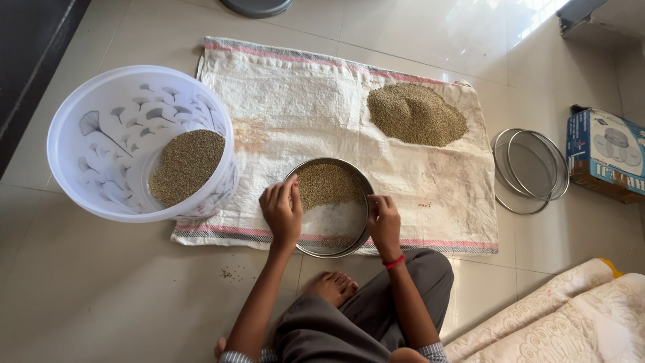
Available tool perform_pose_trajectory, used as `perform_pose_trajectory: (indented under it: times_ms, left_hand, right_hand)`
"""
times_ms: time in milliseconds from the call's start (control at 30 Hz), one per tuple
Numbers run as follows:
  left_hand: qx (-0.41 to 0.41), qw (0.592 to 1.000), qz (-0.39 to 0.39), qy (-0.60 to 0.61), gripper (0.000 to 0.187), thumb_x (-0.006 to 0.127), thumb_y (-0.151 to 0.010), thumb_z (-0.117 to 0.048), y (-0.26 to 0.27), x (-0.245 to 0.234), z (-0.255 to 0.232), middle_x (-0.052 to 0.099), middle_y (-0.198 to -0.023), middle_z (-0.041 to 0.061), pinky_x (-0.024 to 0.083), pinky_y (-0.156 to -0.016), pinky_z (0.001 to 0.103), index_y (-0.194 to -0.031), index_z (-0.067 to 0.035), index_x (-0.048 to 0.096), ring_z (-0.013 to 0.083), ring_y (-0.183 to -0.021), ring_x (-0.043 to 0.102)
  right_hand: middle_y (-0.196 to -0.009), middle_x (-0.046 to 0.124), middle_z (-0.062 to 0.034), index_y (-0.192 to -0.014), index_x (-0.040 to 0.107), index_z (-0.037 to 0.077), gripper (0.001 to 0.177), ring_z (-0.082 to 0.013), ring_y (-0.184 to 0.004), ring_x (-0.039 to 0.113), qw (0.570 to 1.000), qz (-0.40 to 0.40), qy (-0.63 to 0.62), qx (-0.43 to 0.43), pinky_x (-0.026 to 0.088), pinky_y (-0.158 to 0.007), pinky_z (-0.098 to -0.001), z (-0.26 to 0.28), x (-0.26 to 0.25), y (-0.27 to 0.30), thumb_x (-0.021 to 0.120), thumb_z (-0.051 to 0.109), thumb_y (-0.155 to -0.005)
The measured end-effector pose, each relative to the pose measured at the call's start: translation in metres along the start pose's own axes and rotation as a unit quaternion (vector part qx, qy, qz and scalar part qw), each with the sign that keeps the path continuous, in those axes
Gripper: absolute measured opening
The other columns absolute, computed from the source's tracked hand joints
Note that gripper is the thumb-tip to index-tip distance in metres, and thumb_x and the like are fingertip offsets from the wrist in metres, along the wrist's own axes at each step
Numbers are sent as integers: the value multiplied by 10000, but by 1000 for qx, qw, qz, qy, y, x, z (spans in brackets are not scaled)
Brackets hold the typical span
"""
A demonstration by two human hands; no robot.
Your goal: The person sits on the floor and sifts small seeds in a metal sieve, shaking it to separate particles. They then use their hands to pick out debris from the seeds in the sieve and transfer the sorted seeds into a white plastic bowl.
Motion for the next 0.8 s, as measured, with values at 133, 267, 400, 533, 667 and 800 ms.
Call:
perform_pose_trajectory:
  times_ms: [133,267,400,533,667,800]
  left_hand:
    - [7,996,6,-85,362,539,-1052,-247,10,27,28,672,-1338,111,410,-1109,446,-1343,-46,617,275,-1269,574]
    - [-122,989,35,-72,409,543,-1039,-218,20,42,81,637,-1335,151,403,-1065,487,-1389,-9,577,326,-1257,557]
    - [-83,992,37,-91,385,568,-1018,-221,21,37,74,649,-1313,151,408,-1051,505,-1337,-7,599,340,-1224,560]
    - [-89,990,36,-100,287,571,-1023,-221,20,35,70,660,-1276,127,423,-1034,492,-1225,-29,638,313,-1206,571]
    - [-89,991,43,-95,213,563,-1038,-203,20,35,69,672,-1229,98,428,-1019,485,-1129,-40,666,294,-1184,577]
    - [-91,989,48,-102,195,561,-1028,-199,22,37,70,674,-1219,91,432,-1008,488,-1091,-48,667,293,-1183,580]
  right_hand:
    - [-1155,678,-155,-1088,711,15,187,-313,-1089,609,990,-22,118,-69,625,-777,-360,24,-9,-6,686,15,-903]
    - [-1290,658,-173,-1283,691,47,424,-272,-1183,627,991,77,69,-89,624,-955,-371,23,19,9,567,-102,-905]
    - [-1333,601,-265,-1280,589,-97,483,-383,-1223,569,977,119,156,-89,564,-977,-412,30,57,29,599,-96,-797]
    - [-1388,526,-340,-1310,518,-163,580,-415,-1176,560,957,116,239,-117,535,-994,-411,50,80,37,593,-40,-748]
    - [-1421,486,-401,-1394,425,-229,706,-413,-1032,563,960,122,246,-62,526,-892,-379,46,74,28,574,-34,-733]
    - [-1169,595,-371,-1365,436,-222,658,-413,-990,552,955,124,264,-60,516,-886,-435,40,76,29,570,10,-765]
Point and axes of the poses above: each hand's wrist, its own y-axis away from the middle knuckle, its own x-axis out of the palm, z = x × y, the point moved 10 cm from there along -y, towards the middle knuckle
